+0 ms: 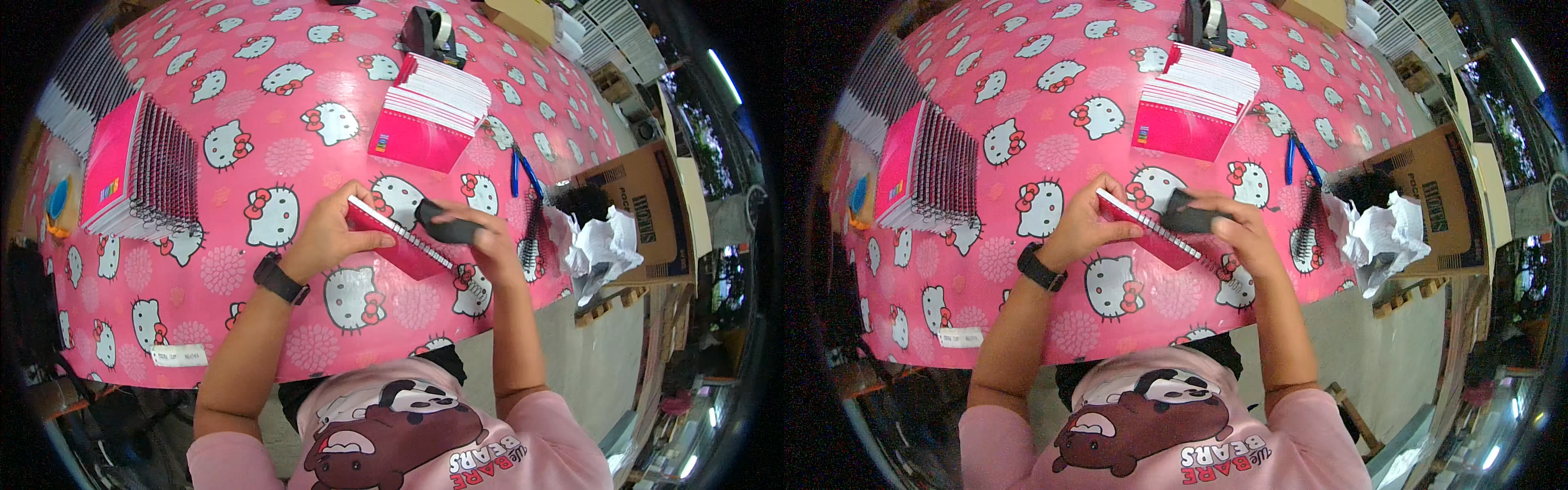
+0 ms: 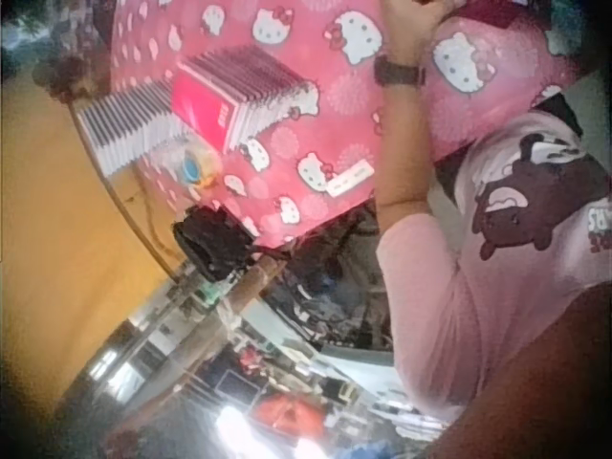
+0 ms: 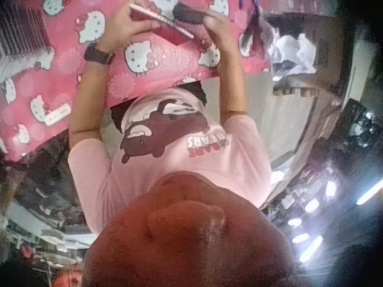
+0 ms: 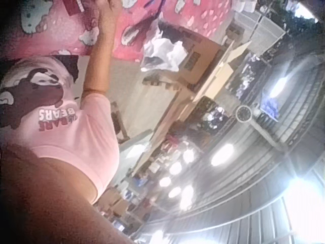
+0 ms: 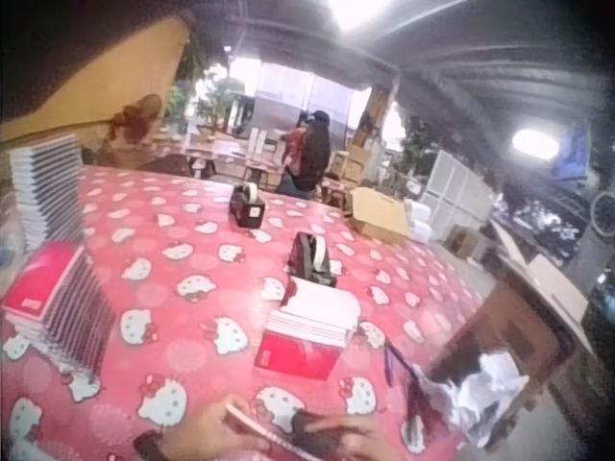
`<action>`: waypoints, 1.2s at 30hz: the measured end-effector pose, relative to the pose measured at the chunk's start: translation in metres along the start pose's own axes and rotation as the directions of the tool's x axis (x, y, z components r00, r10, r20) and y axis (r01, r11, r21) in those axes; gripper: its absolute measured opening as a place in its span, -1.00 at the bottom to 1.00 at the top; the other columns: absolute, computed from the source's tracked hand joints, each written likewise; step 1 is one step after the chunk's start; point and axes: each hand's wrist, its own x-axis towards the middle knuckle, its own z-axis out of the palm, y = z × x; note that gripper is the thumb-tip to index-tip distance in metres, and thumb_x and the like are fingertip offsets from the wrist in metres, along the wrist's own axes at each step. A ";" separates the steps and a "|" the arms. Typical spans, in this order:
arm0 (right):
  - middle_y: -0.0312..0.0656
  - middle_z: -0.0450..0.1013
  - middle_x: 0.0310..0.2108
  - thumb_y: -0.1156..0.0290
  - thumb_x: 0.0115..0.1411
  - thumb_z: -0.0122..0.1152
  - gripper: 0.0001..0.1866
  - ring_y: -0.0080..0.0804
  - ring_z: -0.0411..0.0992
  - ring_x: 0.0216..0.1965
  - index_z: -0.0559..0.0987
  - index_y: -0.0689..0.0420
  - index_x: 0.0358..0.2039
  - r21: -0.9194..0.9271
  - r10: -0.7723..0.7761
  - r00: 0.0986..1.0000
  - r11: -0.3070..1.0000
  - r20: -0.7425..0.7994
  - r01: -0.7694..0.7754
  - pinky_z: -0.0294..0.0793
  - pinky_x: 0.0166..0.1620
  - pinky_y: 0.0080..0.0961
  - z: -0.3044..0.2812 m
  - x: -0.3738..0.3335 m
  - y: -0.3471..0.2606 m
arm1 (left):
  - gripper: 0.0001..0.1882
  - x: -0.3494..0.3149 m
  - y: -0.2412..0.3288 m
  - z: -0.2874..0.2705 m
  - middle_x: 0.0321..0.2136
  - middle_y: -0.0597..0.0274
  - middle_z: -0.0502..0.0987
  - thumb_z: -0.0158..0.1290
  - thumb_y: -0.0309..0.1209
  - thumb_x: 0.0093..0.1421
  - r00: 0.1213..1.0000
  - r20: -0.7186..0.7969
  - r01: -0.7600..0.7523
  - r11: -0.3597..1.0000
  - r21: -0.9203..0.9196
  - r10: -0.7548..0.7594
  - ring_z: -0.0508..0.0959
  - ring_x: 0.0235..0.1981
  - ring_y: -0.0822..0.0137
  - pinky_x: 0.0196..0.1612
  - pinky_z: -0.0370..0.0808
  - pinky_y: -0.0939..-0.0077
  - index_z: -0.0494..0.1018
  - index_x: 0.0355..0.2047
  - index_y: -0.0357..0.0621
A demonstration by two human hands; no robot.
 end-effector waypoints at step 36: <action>-0.10 0.40 -0.33 0.48 -0.04 0.31 -0.68 -0.23 0.40 -0.28 0.49 0.20 -0.22 -0.634 -0.254 0.954 0.767 -0.161 0.097 0.39 -0.24 -0.42 0.066 0.025 -0.030 | -0.66 -0.008 0.033 0.024 -0.43 0.17 0.45 0.25 -0.48 -0.05 0.969 -0.116 -0.178 0.939 0.293 0.220 0.45 -0.34 0.44 -0.21 0.39 0.51 0.32 -0.33 -0.24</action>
